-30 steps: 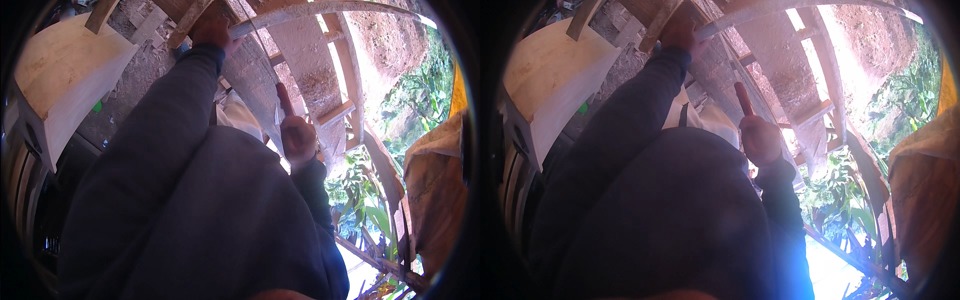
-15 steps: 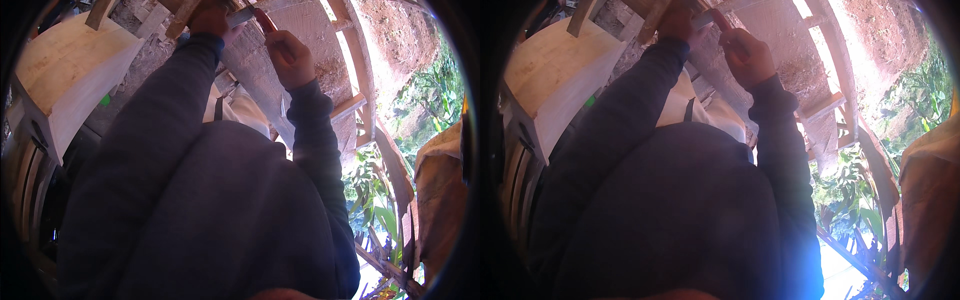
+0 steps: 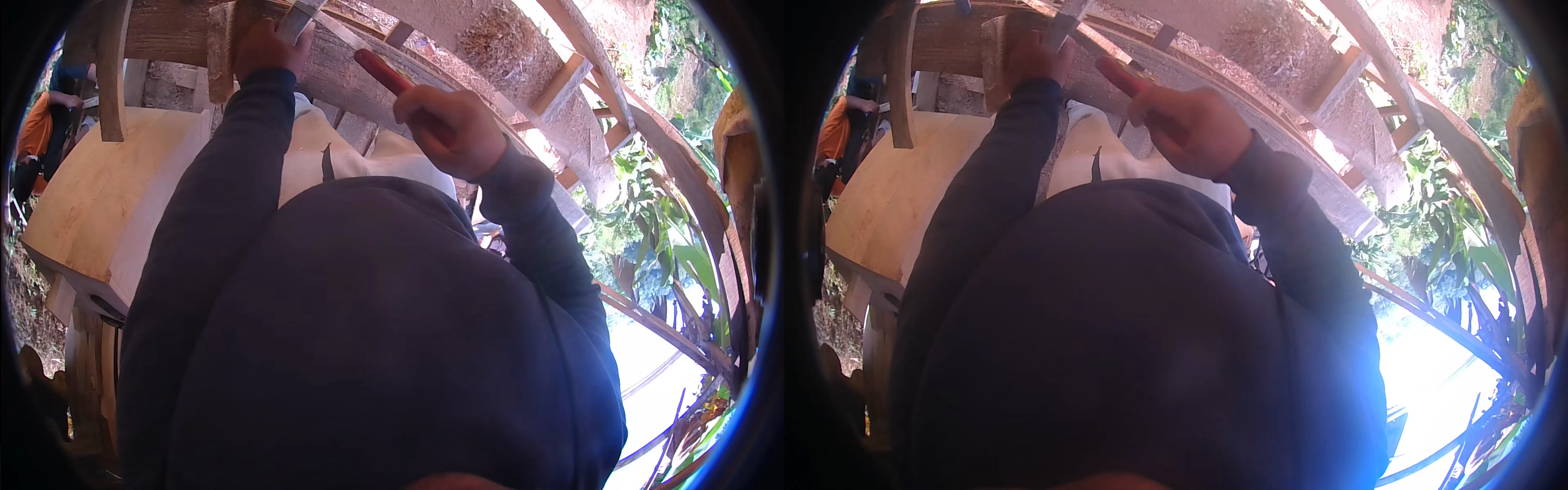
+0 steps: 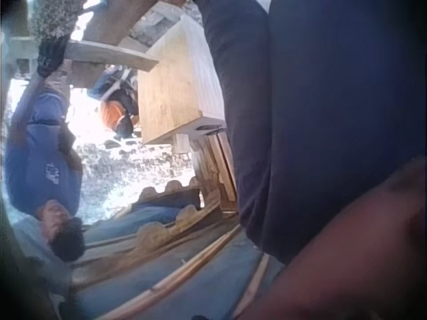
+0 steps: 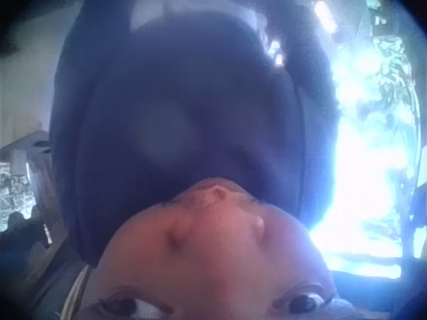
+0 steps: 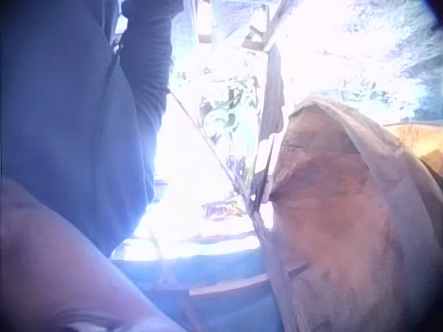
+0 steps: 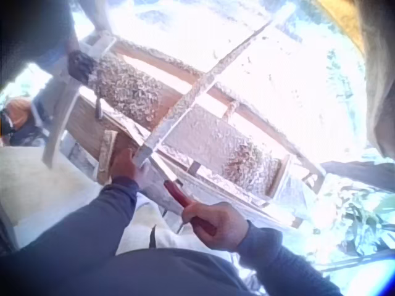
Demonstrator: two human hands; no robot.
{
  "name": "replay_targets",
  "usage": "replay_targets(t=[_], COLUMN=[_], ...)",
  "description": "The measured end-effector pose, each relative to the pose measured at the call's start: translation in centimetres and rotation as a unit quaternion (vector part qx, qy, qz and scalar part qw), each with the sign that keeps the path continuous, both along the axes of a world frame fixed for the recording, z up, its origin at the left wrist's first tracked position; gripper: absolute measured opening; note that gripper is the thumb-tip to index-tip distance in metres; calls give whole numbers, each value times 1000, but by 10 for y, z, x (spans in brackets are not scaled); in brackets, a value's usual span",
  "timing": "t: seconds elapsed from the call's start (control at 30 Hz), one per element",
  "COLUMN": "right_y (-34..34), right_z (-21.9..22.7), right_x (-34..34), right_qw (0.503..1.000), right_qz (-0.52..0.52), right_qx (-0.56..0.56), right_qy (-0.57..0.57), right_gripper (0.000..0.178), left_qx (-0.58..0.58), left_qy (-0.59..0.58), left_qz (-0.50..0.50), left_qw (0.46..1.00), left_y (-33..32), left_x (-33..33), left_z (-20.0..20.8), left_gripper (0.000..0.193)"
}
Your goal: The person uses a hand saw to cut a piece of wood clamped to a wooden workbench. They hold the wood steady with one hand while sawing with the other. After completing the cut, the person removes the sawn piece and places it on the workbench.
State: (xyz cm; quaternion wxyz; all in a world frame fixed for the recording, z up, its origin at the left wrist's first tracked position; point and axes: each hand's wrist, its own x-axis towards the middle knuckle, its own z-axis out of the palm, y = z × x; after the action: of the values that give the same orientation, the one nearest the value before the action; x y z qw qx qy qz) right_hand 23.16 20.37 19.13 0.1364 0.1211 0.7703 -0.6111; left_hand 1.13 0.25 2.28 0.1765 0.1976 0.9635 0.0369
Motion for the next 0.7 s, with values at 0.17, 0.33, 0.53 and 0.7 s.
replay_targets(t=[0.17,0.33,0.53,0.7], right_y=[-25,-21,18,48], right_z=[-72,-26,31,13], right_x=[-85,-12,81,57], right_qw=[985,986,996,988], right_qz=[-70,-76,-67,-130], right_qx=[61,-20,-43,-63], right_qy=[143,145,49,47], right_gripper=[21,21,26,25], left_qx=[-24,-29,-31,3], left_qy=[4,23,31,43], left_qz=[-21,-5,-3,-10], left_qw=[999,999,999,999], left_y=[-4,-2,-2,0], left_x=[-6,-14,0,1], left_z=[-13,-13,-5,-6], left_gripper=[69,69,64,66])
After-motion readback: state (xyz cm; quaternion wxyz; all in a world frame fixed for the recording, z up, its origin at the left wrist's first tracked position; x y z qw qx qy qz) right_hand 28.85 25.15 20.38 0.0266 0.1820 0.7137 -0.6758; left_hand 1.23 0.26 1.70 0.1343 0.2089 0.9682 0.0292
